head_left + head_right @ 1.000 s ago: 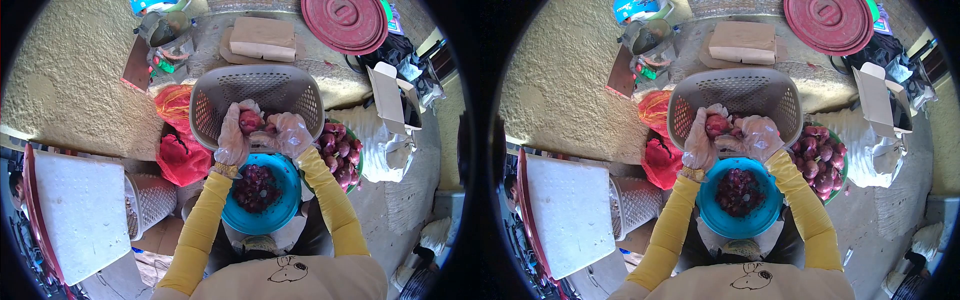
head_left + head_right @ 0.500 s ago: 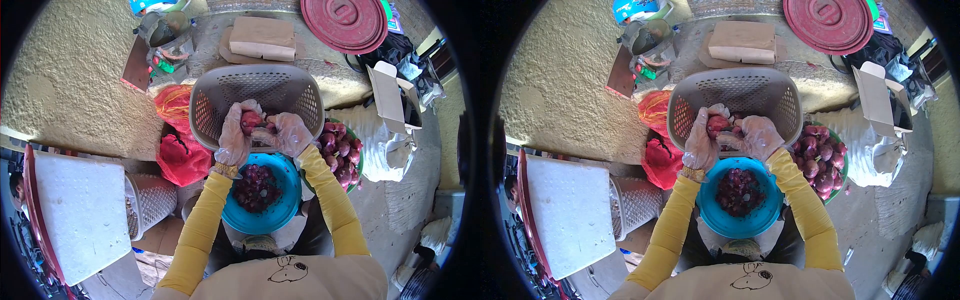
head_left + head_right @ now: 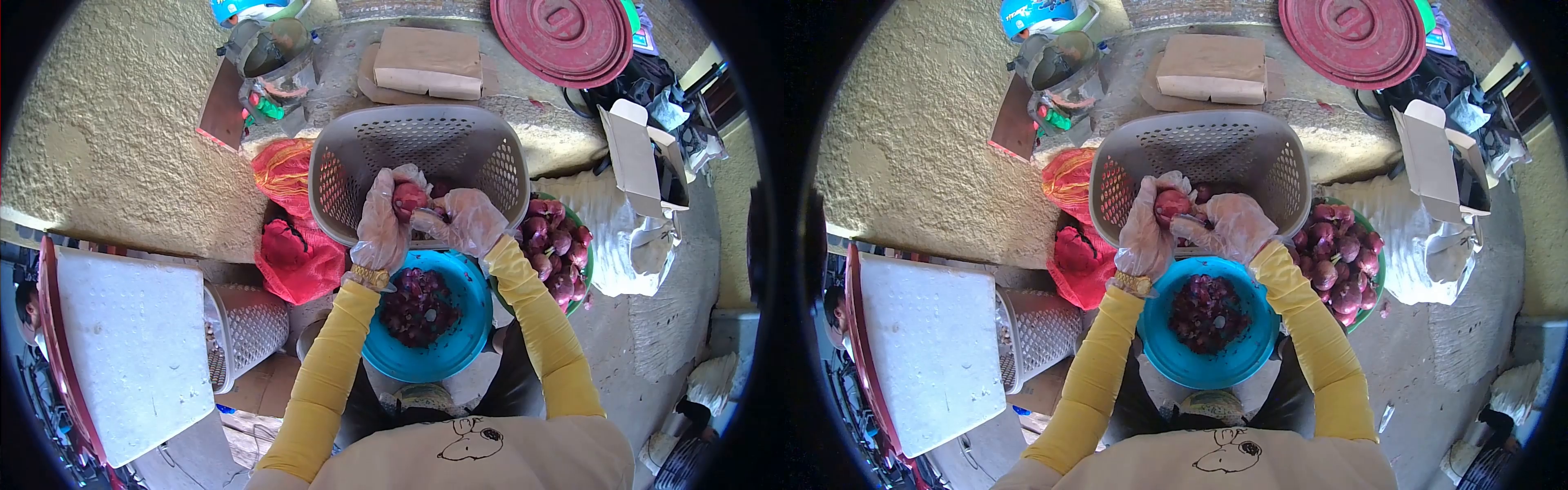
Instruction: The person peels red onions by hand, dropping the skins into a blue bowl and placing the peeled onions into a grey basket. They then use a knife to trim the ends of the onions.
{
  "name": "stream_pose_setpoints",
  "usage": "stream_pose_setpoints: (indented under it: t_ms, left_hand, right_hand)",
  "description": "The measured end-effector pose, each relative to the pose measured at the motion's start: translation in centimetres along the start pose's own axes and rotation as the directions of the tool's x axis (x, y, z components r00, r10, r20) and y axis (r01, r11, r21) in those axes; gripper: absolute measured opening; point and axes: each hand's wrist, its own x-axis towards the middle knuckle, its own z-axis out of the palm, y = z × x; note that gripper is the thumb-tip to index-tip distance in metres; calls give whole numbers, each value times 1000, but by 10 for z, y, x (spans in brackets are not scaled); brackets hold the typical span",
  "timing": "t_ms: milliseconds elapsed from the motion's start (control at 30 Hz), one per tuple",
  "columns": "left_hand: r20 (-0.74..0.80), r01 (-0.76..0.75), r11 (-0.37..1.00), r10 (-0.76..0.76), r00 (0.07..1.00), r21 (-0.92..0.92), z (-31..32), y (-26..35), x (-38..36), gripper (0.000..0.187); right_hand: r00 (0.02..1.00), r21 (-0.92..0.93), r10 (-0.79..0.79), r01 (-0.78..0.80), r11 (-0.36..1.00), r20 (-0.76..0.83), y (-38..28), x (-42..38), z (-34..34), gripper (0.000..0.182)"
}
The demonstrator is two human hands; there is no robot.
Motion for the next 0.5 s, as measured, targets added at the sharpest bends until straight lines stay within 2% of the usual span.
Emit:
stream_pose_setpoints:
  t_ms: [33, 100, 233, 300, 367, 400, 433, 500]
  left_hand:
    - [5, -2, 1000, 2, 1000, 12, -1, -1, 0, 45]
    - [11, -5, 1000, 5, 1000, 26, -5, -2, 2, 45]
    - [-22, 66, 998, -66, 998, -18, -6, 1, 1, 44]
    - [-45, 79, 996, -80, 996, -28, -1, 4, 0, 45]
    - [-138, 63, 996, -71, 988, -64, 3, 8, -1, 45]
    - [-140, 62, 996, -71, 988, -64, -1, 6, 0, 45]
    - [-109, 50, 997, -56, 992, -51, -6, 3, 1, 45]
    - [-78, 38, 999, -41, 996, -39, -9, 1, 3, 44]
  right_hand:
    - [1000, 0, 1, -1, 1000, 0, 2, 0, 2, 64]
    - [1000, -151, -17, 15, 988, -15, 5, 0, 6, 64]
    - [996, -212, -73, 61, 975, -50, 7, -4, 11, 65]
    - [968, -260, -239, 213, 942, -73, 12, -6, 16, 56]
    - [971, -214, -209, 180, 960, -118, 3, -9, 8, 62]
    - [971, -166, -173, 146, 975, -163, -4, -9, 4, 69]
    - [971, -166, -174, 147, 975, -162, -5, -7, 5, 69]
    - [965, -176, -88, 45, 983, -247, -6, -4, 5, 71]
